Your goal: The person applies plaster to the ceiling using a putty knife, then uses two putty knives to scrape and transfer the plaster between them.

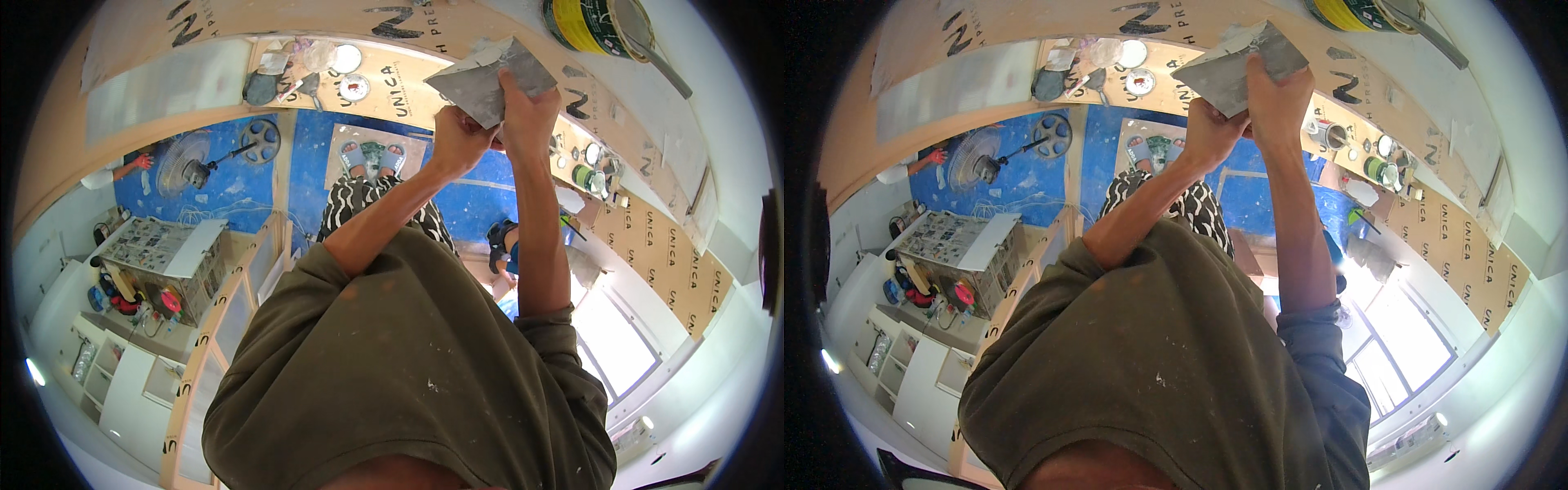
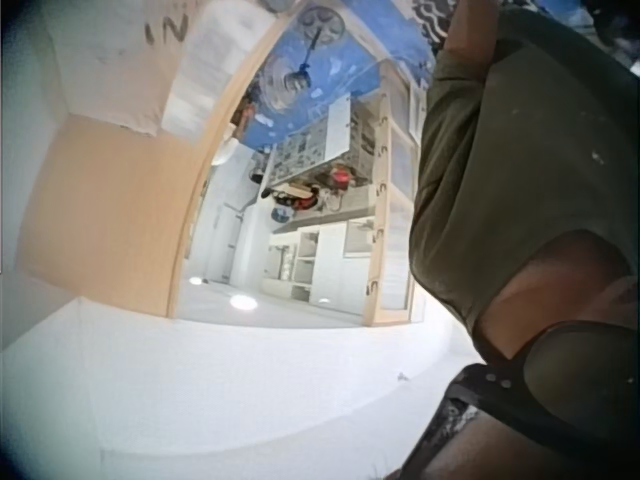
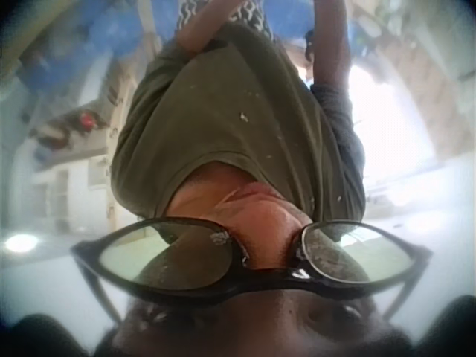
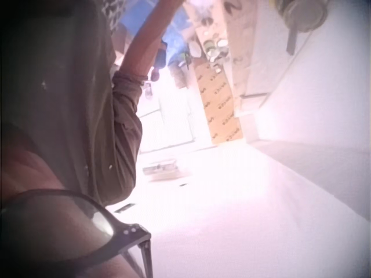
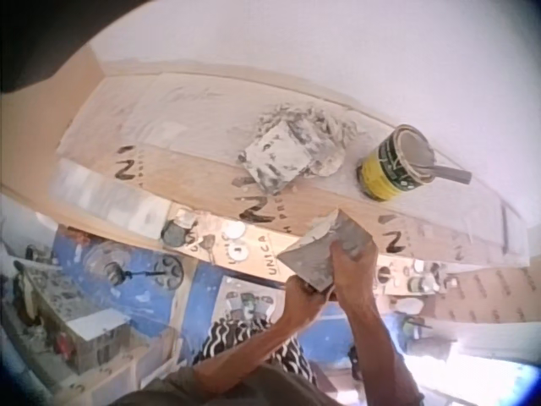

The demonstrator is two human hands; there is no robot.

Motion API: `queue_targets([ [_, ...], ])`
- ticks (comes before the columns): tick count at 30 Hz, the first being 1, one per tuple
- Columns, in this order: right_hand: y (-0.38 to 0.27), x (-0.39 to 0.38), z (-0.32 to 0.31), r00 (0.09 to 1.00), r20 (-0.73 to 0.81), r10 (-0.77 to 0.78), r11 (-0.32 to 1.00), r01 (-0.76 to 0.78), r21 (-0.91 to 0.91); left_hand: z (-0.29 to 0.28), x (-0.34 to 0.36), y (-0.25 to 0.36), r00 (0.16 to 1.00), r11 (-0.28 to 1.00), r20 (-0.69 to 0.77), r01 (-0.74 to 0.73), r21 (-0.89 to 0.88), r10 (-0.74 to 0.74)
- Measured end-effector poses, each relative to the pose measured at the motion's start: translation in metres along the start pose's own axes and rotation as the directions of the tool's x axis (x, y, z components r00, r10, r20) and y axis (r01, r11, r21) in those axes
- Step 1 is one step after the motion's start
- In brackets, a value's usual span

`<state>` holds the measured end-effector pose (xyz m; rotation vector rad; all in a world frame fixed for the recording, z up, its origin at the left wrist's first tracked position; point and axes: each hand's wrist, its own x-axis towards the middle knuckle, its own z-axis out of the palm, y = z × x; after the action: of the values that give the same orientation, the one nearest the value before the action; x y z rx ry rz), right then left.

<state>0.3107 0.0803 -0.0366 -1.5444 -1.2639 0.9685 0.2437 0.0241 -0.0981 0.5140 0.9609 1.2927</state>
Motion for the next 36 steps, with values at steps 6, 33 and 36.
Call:
queue_targets([
  [6, 0.002, -0.007, -0.013, 0.998, 0.068, -0.004, 1.000, 0.004, -0.008, 0.002, -0.001, 0.006, 0.995, 0.993, -0.066, -0.077, -0.094, 0.071],
  [33, 0.024, -0.040, -0.070, 0.959, 0.044, 0.279, 0.951, -0.282, 0.126, -0.024, -0.023, -0.024, 0.996, 0.971, 0.087, -0.004, 0.238, -0.017],
  [36, 0.026, -0.035, -0.062, 0.982, -0.003, 0.190, 0.981, -0.190, 0.037, -0.022, -0.019, -0.025, 0.997, 0.956, 0.072, 0.015, 0.294, -0.037],
])
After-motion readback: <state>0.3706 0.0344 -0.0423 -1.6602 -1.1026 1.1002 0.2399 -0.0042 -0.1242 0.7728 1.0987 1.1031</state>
